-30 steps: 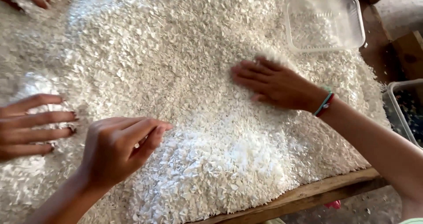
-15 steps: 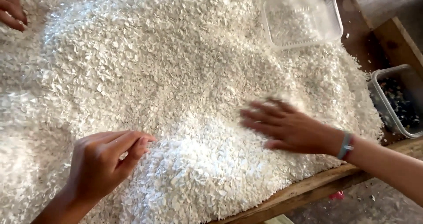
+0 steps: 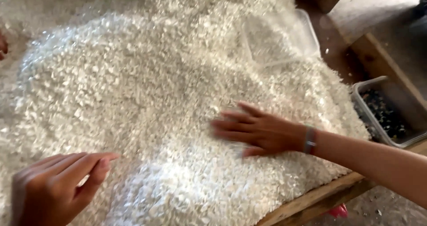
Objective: The person sorts white rice on a wooden table by hand, picking out dark impurities and placing them into a nearby container. Another person works alongside, also sorting the rice. The camera wearer repeatedly spreads and sifts the rice to locate and remove contaminants.
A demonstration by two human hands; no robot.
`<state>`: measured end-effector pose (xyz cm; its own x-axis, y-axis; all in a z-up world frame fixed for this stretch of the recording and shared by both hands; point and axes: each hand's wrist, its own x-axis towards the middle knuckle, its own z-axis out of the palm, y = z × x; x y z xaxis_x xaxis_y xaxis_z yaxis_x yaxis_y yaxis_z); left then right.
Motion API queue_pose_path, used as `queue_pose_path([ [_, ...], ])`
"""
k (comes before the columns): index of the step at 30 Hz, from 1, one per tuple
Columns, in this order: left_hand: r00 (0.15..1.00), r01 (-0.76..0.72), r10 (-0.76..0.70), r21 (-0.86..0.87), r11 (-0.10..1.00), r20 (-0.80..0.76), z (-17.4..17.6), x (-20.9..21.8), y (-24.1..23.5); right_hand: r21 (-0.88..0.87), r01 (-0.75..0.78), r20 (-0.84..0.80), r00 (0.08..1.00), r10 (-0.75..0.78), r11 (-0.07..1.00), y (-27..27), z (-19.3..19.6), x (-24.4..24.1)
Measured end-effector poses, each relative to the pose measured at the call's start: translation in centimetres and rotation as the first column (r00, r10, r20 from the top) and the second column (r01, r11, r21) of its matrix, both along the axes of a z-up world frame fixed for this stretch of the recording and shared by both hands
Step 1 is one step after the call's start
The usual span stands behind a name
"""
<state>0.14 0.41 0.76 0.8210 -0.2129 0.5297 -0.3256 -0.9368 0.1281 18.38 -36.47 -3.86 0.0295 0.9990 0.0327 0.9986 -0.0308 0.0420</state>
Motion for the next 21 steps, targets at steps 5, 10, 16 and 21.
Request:
queue_pose_path([
  [5, 0.994, -0.012, 0.015, 0.027, 1.0, -0.106, -1.3, 0.1, 2.0, -0.036, -0.13, 0.286, 0.949, 0.135, 0.991, 7.3, 0.2, 5.0],
  [10, 0.999, -0.03, 0.03, -0.01, 0.999, -0.022, -2.8, 0.8, 2.8, -0.122, -0.059, 0.103, 0.992, 0.071, 0.991, 8.2, 0.4, 5.1],
  [16, 0.998, -0.026, 0.023, -0.06, 0.998, -0.063, -5.5, 1.2, 3.6, -0.223, -0.032, -0.325, 0.945, -0.044, 0.974, -0.4, 3.2, 2.0],
  [21, 0.954, -0.093, 0.037, -0.176, 0.98, -0.299, -9.4, 0.2, 6.1, 0.102, 0.363, -0.342, 0.887, -0.31, 0.926, -8.2, 5.0, 1.7],
])
